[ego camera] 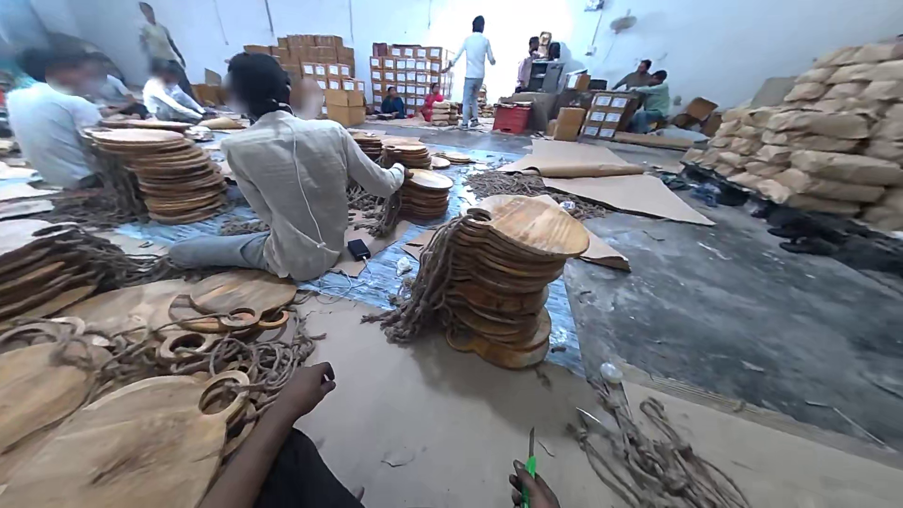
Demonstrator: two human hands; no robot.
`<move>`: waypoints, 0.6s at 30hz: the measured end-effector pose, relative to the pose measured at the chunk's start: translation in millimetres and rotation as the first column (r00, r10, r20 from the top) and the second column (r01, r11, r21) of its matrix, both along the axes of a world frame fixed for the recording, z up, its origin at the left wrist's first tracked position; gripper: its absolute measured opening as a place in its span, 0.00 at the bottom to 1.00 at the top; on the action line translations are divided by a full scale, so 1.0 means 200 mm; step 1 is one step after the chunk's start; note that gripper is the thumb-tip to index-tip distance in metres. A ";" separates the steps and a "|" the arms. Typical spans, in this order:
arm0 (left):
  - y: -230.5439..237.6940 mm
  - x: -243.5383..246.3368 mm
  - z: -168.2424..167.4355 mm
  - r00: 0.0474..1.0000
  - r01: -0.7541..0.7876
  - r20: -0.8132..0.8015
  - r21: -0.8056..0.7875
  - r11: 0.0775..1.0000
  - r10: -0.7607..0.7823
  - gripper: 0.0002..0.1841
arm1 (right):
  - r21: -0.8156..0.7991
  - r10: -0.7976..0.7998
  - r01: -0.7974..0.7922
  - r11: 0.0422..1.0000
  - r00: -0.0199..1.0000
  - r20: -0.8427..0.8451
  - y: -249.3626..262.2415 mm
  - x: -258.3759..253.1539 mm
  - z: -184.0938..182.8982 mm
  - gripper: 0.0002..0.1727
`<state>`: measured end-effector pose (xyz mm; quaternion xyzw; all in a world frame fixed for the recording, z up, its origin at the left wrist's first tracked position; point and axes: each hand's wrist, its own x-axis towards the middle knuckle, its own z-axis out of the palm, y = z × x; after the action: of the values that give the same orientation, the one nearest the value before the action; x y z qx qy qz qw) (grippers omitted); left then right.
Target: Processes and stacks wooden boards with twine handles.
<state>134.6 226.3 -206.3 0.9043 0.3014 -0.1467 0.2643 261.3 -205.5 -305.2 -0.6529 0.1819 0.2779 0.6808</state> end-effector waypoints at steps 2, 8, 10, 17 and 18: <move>0.02 0.00 -0.03 0.996 0.067 -0.060 -0.034 0.997 -0.068 0.20 | -0.015 0.005 -0.005 1.000 1.000 0.012 0.01 0.01 -0.01 0.19; 0.00 -0.02 -0.03 0.997 0.059 -0.036 -0.057 0.997 -0.062 0.19 | 0.002 -0.038 0.038 0.999 0.999 -0.014 0.00 0.02 -0.05 0.16; 0.00 -0.03 -0.02 0.998 0.049 -0.023 -0.027 0.998 -0.050 0.19 | 0.020 -0.040 0.040 0.999 0.999 0.000 0.00 0.02 -0.06 0.16; -0.10 -0.04 0.03 0.996 0.086 -0.042 0.121 0.989 -0.082 0.18 | 0.064 -0.061 0.060 0.996 0.998 0.014 0.00 -0.01 0.02 0.14; -0.12 -0.04 0.04 0.994 0.102 -0.049 0.139 0.985 -0.096 0.18 | 0.066 -0.064 0.063 0.996 0.998 0.017 -0.01 -0.01 0.03 0.14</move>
<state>127.3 201.7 -197.9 0.9313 0.2713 -0.1568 0.1857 259.0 -207.8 -298.5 -0.6267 0.1866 0.2557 0.7120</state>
